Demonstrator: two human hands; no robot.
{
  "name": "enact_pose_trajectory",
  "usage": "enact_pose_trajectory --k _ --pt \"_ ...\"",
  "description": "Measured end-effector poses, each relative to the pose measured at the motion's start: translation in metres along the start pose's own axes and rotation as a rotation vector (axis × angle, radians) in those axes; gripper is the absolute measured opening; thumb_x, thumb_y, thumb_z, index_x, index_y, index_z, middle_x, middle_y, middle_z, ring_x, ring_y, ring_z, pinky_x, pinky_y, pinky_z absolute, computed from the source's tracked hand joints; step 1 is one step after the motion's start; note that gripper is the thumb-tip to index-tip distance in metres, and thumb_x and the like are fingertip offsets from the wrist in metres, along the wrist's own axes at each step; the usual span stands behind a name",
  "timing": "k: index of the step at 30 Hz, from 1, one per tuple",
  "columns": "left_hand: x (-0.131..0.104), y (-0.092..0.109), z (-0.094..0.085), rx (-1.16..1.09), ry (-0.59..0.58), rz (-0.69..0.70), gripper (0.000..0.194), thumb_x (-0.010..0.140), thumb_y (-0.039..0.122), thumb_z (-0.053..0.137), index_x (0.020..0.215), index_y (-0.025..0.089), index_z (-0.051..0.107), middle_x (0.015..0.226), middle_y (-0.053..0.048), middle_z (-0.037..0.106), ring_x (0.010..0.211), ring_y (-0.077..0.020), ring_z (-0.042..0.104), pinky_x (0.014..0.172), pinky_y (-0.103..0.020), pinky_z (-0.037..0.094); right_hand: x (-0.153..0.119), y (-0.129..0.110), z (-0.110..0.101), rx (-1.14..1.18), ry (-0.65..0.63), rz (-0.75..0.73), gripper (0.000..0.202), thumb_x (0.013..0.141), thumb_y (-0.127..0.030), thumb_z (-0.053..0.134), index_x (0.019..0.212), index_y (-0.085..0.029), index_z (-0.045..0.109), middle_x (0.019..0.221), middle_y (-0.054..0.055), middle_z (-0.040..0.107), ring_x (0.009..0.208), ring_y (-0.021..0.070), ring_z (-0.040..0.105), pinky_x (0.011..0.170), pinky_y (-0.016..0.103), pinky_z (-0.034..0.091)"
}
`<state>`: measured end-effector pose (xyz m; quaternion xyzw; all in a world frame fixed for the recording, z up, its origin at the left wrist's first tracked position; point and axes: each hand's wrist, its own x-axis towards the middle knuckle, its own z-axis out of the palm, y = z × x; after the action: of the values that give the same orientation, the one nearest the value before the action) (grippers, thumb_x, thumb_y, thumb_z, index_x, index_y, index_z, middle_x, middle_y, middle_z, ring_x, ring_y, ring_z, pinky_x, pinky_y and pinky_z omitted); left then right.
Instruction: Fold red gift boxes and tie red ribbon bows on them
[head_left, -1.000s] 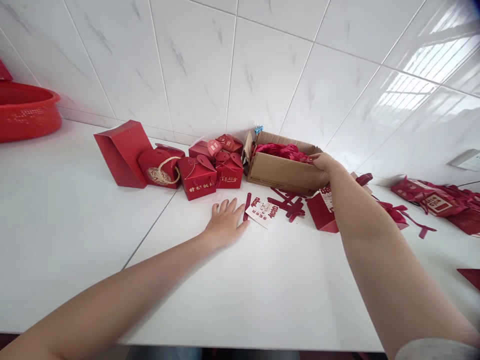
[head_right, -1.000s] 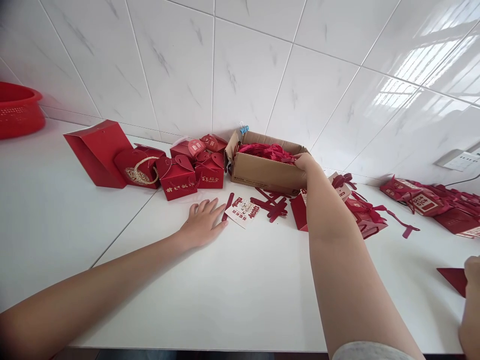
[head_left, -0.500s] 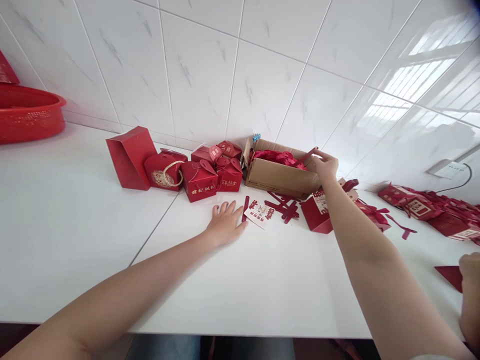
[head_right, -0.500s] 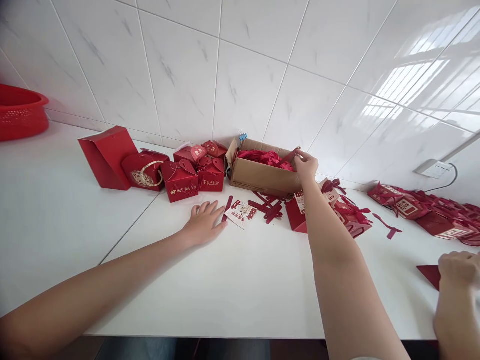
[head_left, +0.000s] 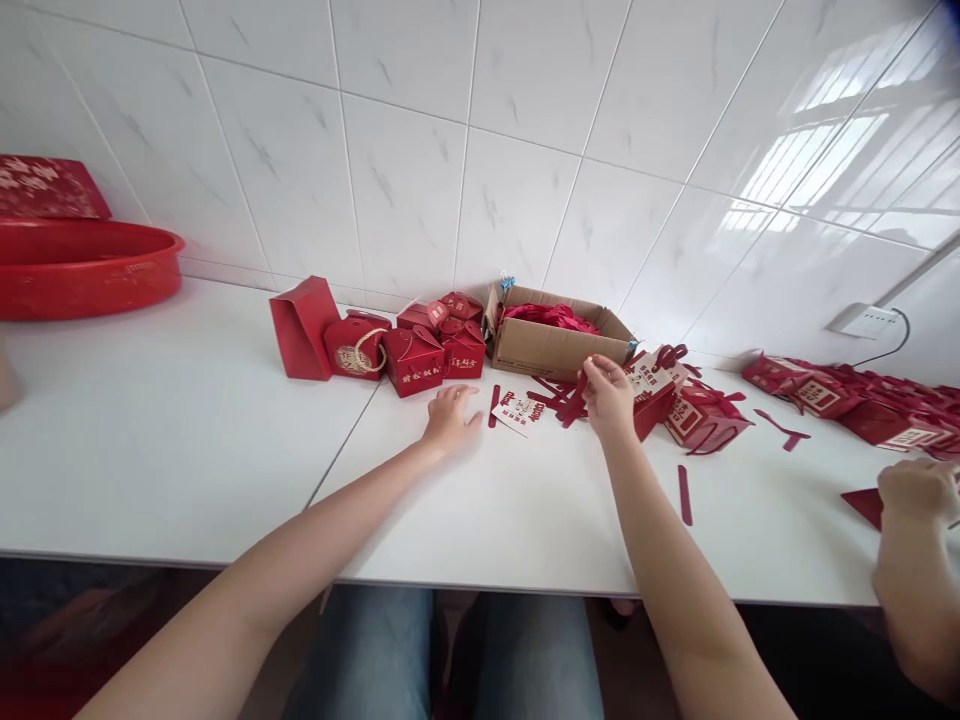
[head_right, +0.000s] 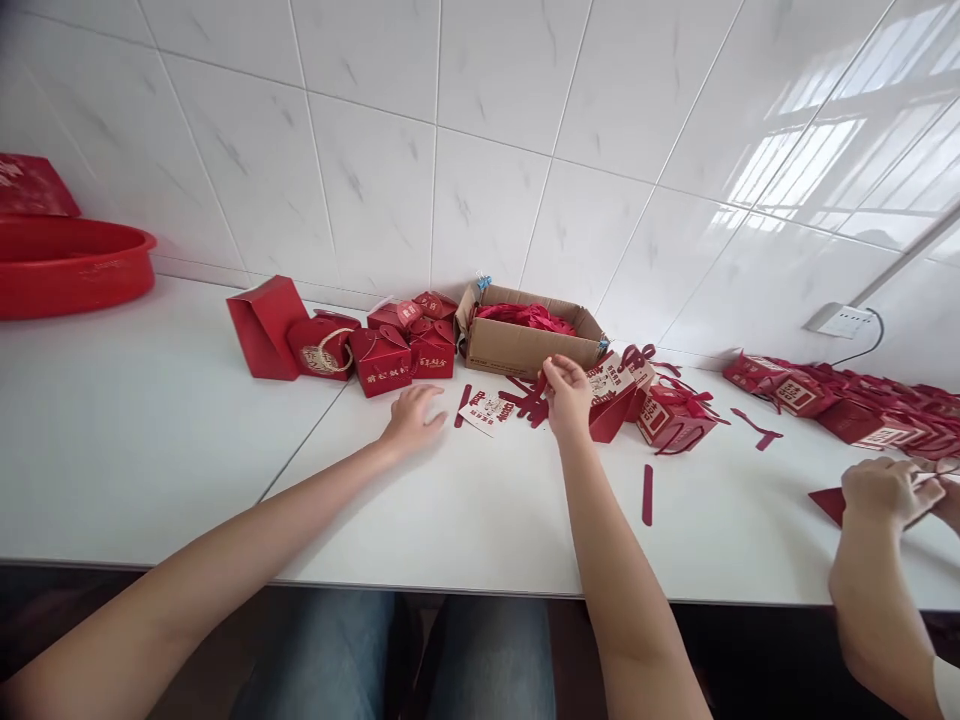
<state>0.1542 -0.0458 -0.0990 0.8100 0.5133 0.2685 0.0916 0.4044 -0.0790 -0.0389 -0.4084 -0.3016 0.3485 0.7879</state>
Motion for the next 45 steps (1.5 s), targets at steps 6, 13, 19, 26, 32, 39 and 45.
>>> enact_pose_trajectory --k 6,13,19,26,32,39,45 --pt "0.022 -0.055 -0.094 -0.048 0.785 -0.047 0.065 0.074 0.018 0.066 0.130 0.007 0.035 0.137 -0.022 0.037 0.133 -0.0340 0.030 0.111 -0.051 0.021 -0.017 0.049 -0.013 -0.001 -0.021 0.242 0.042 0.044 -0.028 0.090 0.079 -0.018 0.070 0.071 -0.001 0.068 0.060 0.0095 0.062 0.053 0.020 0.053" --pt "0.067 -0.137 -0.170 -0.283 0.892 -0.617 0.107 0.054 0.023 0.089 0.131 0.003 0.019 0.142 -0.026 0.028 0.133 -0.0381 0.022 0.108 -0.063 0.012 -0.013 0.057 -0.022 -0.054 -0.049 0.285 0.043 0.041 -0.037 0.090 0.075 -0.019 0.071 0.072 0.001 0.069 0.064 0.0120 0.063 0.059 0.025 0.055" --pt "0.064 -0.158 -0.181 -0.367 0.842 -0.659 0.047 0.060 0.011 0.081 0.094 0.006 0.050 0.084 0.000 0.053 0.089 -0.0192 0.051 0.094 -0.051 0.042 -0.007 0.054 -0.026 -0.229 -0.015 0.202 0.041 0.048 -0.045 0.084 0.076 -0.018 0.069 0.068 0.002 0.068 0.062 0.0152 0.063 0.053 0.027 0.050" --pt "0.040 -0.140 -0.202 -0.269 1.053 -0.345 0.015 0.077 0.016 0.066 0.084 0.007 0.056 0.081 0.001 0.060 0.073 -0.0085 0.052 0.078 -0.028 0.050 0.000 0.040 -0.045 -0.685 0.154 0.053 0.016 0.058 -0.029 0.070 0.069 -0.019 0.067 0.070 0.003 0.068 0.071 0.0192 0.062 0.063 0.029 0.048" --pt "-0.018 -0.058 -0.211 -0.197 1.148 0.150 0.020 0.076 0.021 0.064 0.091 0.008 0.065 0.087 -0.001 0.067 0.085 -0.0144 0.061 0.085 -0.033 0.050 -0.002 0.041 -0.053 -1.059 0.117 0.027 0.011 0.060 -0.015 0.062 0.068 -0.021 0.066 0.072 0.005 0.066 0.077 0.0243 0.060 0.073 0.038 0.046" --pt "-0.033 0.008 -0.164 -0.849 0.686 0.036 0.026 0.069 0.031 0.078 0.083 0.013 0.066 0.081 -0.001 0.068 0.072 -0.0143 0.061 0.066 -0.028 0.051 -0.009 0.046 -0.040 -1.329 0.006 -0.130 0.035 0.070 -0.014 0.057 0.102 -0.018 0.070 0.118 0.015 0.059 0.111 0.0337 0.049 0.094 0.051 0.033" --pt "-0.013 0.020 -0.093 -1.172 0.116 -0.049 0.031 0.066 0.036 0.079 0.087 0.016 0.068 0.089 -0.005 0.072 0.079 -0.0193 0.066 0.072 -0.032 0.054 -0.022 0.060 -0.021 -1.459 -0.127 -0.225 0.036 0.084 -0.045 0.056 0.103 -0.018 0.071 0.136 0.017 0.048 0.129 0.0375 0.032 0.105 0.056 0.017"
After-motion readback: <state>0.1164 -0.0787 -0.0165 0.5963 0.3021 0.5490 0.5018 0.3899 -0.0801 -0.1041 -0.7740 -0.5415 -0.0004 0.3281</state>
